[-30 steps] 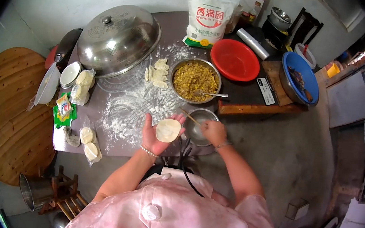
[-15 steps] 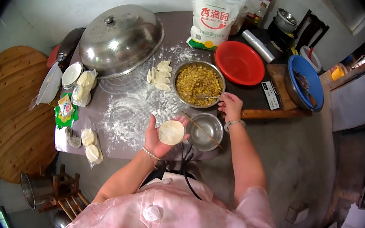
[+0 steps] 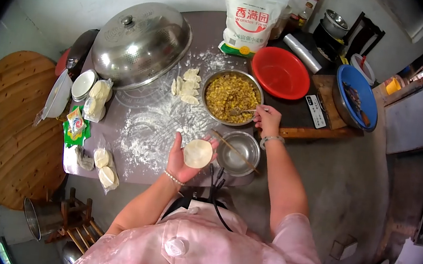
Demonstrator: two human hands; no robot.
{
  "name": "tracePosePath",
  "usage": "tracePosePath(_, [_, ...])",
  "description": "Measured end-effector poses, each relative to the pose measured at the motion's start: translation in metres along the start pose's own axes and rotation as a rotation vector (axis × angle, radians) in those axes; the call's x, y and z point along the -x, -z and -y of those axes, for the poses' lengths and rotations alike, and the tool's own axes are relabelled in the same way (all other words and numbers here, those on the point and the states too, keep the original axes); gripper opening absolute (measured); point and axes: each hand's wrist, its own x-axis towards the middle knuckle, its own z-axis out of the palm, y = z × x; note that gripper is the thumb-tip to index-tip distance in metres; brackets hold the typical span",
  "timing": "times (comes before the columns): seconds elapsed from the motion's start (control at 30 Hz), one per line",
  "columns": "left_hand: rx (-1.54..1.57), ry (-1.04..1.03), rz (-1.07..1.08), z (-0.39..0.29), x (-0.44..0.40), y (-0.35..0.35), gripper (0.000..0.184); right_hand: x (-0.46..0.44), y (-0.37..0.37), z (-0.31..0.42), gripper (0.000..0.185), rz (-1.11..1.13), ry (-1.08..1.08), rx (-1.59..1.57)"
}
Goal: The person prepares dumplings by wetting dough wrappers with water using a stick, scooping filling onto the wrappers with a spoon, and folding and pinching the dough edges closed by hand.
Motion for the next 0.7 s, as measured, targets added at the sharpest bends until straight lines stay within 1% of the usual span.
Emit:
tracePosePath(0.03, [0.001,-0.006,0.002,0.0,-0.001,-0.001,0.086,0.001,-0.004,0.002,0.016,0.036,0.018,-0.009])
tracePosePath(0.13, [-0.018,-0.03,-0.01,0.0,-0.003,-0.001,0.088,0.002,-0.011,0.008,0.015,0.131,0.145,0.196])
tracePosePath(0.23, [-0.025,-0.05,0.006,-0.003,-0.006,0.006,0.088,0.017,-0.016,0.032,0.018,0.01,0.398,0.435])
tracePosePath(0.33, [-0.002,-0.043,-0.017,-0.003,-0.005,0.007,0.084,0.007,-0.007,0.03,0.02,-0.061,0.755,0.768])
tracePosePath(0.43, [-0.031,-0.045,-0.013,-0.002,-0.004,0.007,0.084,0.012,-0.007,0.024,0.019,-0.018,0.925,0.875])
tracePosePath(0.53, [-0.04,-0.057,0.0,-0.002,-0.002,0.01,0.084,0.005,-0.009,0.007,0.019,-0.025,0.717,0.82])
tracePosePath(0.57, [-0.034,-0.06,-0.003,-0.003,-0.002,0.011,0.084,0.004,-0.008,0.004,0.019,-0.024,0.592,0.682])
tracePosePath(0.63, [-0.026,-0.063,-0.01,-0.003,-0.002,0.013,0.084,0.022,-0.02,0.019,0.02,-0.028,0.343,0.404])
tracePosePath(0.7, [-0.013,-0.06,-0.007,-0.003,-0.002,0.013,0.084,0.023,-0.023,0.016,0.021,-0.028,0.255,0.337])
